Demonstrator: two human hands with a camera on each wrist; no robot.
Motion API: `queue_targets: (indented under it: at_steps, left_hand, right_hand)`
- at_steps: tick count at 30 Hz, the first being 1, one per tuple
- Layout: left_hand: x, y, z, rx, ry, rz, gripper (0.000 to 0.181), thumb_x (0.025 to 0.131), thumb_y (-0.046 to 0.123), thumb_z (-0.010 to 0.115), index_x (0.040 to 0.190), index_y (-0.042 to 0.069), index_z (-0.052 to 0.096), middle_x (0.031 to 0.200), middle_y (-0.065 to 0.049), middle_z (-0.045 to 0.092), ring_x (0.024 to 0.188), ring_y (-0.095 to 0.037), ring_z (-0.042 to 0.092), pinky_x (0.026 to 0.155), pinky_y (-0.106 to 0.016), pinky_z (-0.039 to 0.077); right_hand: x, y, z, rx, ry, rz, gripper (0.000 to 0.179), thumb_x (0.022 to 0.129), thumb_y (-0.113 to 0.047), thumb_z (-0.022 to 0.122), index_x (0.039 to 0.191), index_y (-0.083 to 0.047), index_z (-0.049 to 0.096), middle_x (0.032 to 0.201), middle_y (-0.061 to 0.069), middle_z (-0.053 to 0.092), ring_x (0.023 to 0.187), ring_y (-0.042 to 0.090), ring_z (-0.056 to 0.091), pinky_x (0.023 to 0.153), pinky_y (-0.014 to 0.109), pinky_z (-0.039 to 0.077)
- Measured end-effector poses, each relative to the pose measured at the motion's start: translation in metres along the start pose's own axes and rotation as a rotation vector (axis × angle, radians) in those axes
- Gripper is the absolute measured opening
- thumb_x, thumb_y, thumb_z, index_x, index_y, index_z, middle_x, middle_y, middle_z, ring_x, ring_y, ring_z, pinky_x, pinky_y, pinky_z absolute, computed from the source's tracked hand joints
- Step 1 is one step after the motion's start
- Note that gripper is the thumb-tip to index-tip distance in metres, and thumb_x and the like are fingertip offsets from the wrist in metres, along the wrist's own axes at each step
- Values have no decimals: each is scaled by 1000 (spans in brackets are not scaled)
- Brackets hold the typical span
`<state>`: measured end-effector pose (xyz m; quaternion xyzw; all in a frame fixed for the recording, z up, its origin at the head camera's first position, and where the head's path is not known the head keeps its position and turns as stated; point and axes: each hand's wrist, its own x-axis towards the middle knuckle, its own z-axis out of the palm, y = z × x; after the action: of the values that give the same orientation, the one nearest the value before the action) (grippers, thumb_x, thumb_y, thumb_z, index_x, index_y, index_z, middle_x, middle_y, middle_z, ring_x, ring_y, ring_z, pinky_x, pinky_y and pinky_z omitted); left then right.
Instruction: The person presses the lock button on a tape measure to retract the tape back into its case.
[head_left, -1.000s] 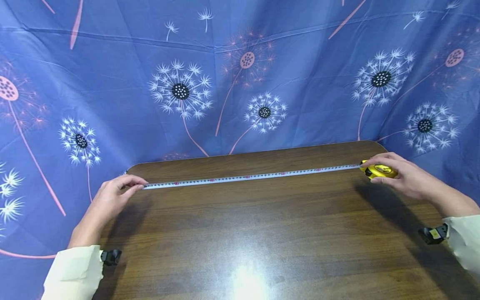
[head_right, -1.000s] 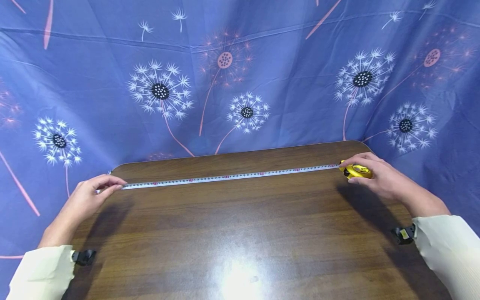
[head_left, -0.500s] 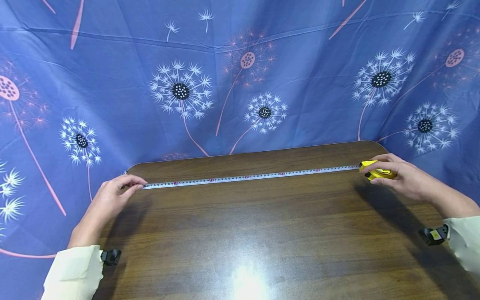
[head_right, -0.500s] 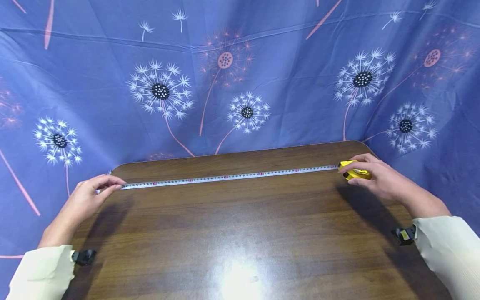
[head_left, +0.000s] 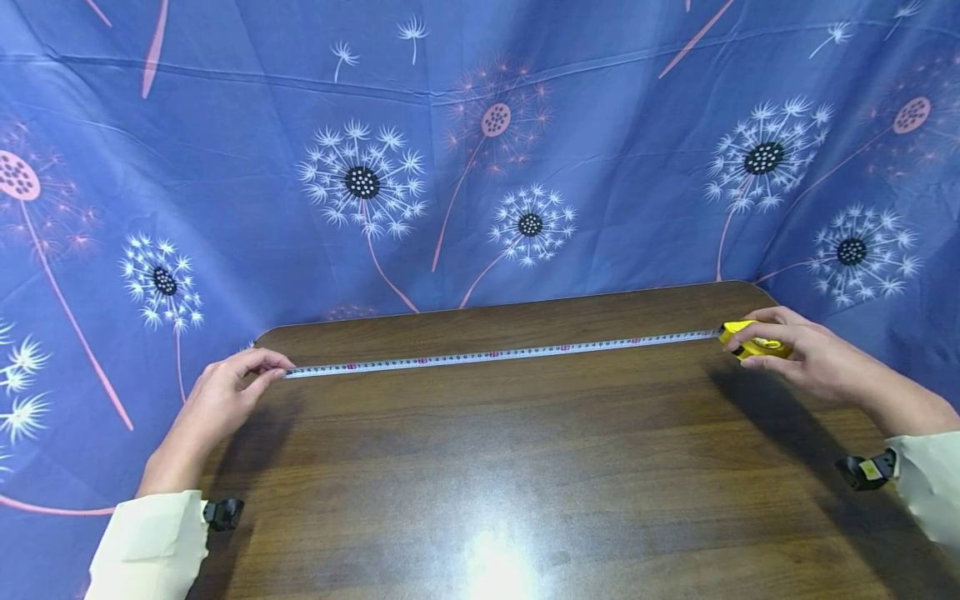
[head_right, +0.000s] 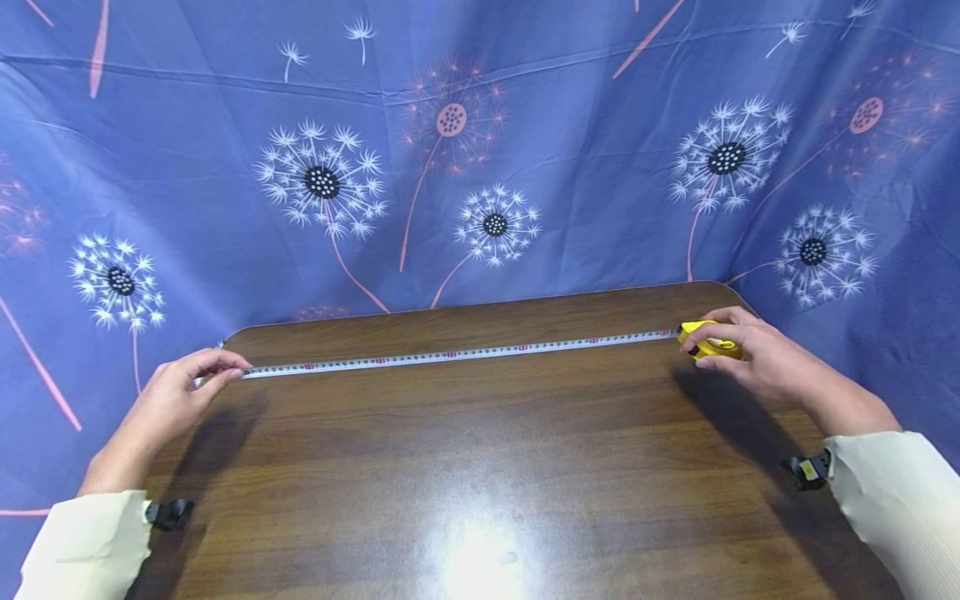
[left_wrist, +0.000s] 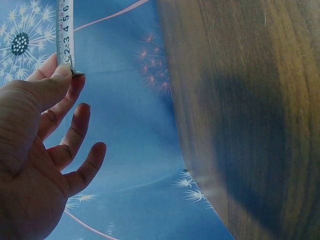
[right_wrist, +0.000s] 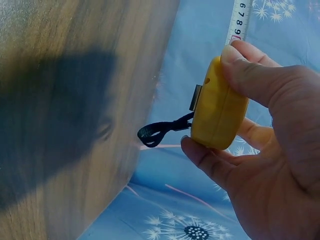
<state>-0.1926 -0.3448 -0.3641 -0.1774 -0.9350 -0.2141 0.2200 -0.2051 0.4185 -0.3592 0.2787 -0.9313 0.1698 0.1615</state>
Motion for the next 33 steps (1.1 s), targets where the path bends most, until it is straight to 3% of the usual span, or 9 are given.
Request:
queue_targets:
  at_steps: [7, 11, 19, 23, 28, 33]
  left_hand:
    - [-3, -3, 2, 0, 3, -22, 17, 95, 7, 74, 102, 23, 75, 98, 1, 75, 93, -26, 68, 76, -42, 46]
    - [-5, -4, 2, 10, 8, -16, 18, 95, 6, 74, 102, 23, 75, 100, 1, 75, 94, -26, 68, 77, -43, 47]
    - [-5, -5, 2, 10, 35, 22, 20, 93, 3, 75, 100, 22, 75, 99, 1, 75, 89, -19, 67, 73, -27, 46]
    - [-5, -6, 1, 14, 51, 28, 22, 92, 2, 76, 100, 22, 75, 98, 2, 75, 88, -18, 67, 73, -31, 47]
    - [-5, -6, 2, 15, 49, 27, 21, 93, 4, 76, 100, 23, 75, 97, 2, 75, 88, -18, 67, 73, -36, 47]
    - [-7, -4, 3, 11, 36, 35, 21, 92, 4, 77, 101, 22, 75, 96, 3, 75, 87, -19, 67, 72, -37, 47]
  right_hand:
    - [-1, 1, 5, 27, 21, -60, 46, 72, 7, 87, 92, -30, 69, 121, 13, 58, 110, -8, 39, 63, 22, 45]
    - [-1, 1, 7, 10, 44, -81, 47, 69, 6, 88, 91, -31, 69, 119, 12, 59, 112, -7, 40, 71, 17, 41]
    - [-1, -1, 7, 15, 32, -60, 46, 73, 8, 86, 95, -29, 70, 122, 14, 58, 114, -7, 39, 76, 12, 39]
    - [0, -2, 5, 16, 43, -46, 46, 73, 9, 86, 103, -22, 70, 121, 13, 59, 112, -8, 39, 73, 13, 41]
    - [1, -4, 6, 48, 82, -32, 62, 68, 15, 86, 121, -10, 67, 118, 7, 60, 104, -1, 46, 76, 11, 37]
    - [0, -7, 8, 64, 62, -12, 69, 73, 12, 86, 134, -9, 62, 120, 7, 61, 102, 2, 47, 77, 12, 36]
